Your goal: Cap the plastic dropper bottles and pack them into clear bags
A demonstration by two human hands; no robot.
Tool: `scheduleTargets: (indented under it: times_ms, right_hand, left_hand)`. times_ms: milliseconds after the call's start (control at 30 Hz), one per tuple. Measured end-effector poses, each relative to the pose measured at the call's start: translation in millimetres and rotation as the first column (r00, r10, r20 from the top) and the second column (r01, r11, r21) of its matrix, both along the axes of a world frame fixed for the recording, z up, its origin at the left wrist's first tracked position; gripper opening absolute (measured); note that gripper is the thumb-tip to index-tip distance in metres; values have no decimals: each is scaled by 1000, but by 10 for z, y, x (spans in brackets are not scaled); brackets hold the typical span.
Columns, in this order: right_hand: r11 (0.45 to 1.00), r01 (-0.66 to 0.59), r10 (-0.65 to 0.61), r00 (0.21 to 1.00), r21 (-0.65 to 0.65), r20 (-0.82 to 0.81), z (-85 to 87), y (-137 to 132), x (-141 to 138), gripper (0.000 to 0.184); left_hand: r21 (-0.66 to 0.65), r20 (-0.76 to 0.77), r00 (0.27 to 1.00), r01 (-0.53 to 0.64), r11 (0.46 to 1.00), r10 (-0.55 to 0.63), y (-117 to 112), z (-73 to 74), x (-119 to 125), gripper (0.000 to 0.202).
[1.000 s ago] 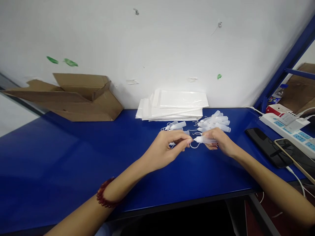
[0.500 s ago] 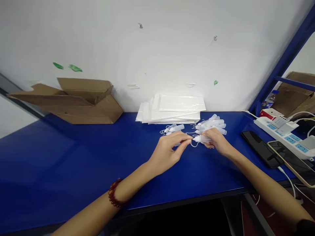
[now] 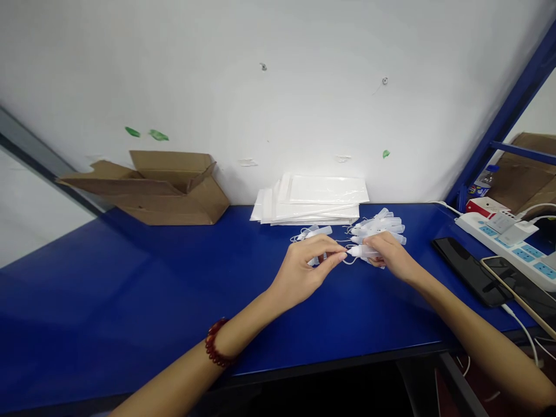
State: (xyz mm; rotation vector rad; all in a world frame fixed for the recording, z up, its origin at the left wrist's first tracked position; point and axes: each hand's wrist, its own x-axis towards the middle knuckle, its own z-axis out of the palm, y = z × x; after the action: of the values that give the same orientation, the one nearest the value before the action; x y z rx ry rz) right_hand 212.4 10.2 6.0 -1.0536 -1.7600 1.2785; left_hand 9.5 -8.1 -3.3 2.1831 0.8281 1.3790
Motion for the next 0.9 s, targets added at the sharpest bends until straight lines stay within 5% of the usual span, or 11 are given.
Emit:
scheduleTargets:
  times_ms: [167, 333, 500, 633, 800, 833, 867, 900]
  right_hand:
    - [998, 6, -8, 999, 65, 39, -89, 22, -8, 39]
    - [995, 39, -48, 994, 97, 95, -93, 52, 4, 38]
    - [898, 243, -301, 947, 366, 111, -56, 48, 4, 26]
    - [863, 303, -370, 924, 405, 96, -66, 59, 30, 22]
    - [898, 270, -301, 953, 348, 36, -60, 53, 24, 19]
    - [921, 242, -254, 967, 306, 0, -55, 38, 6, 20]
    - [949, 194, -188, 981, 249, -50, -50, 18, -19, 22]
    - [978, 116, -98, 989, 176, -107, -47, -10, -52, 25]
  left_hand:
    - [40, -15, 1000, 6, 999, -5, -55, -67, 75, 15]
    - [-21, -92, 996, 20, 1000, -21, -19, 36, 23, 17]
    - [-257, -107, 981, -183, 949, 160, 311, 113, -371, 19]
    - [-424, -178, 959, -278, 862, 221, 511, 10, -541, 21]
    - [-275, -137, 893, -450, 850, 429, 384, 62, -392, 21]
    - [-298, -82, 926, -375, 878, 368, 309, 108, -337, 21]
    - [-371, -42, 983, -183, 910, 180, 225, 154, -278, 20]
    - [-469, -17, 996, 65, 881, -82, 137, 196, -217, 21]
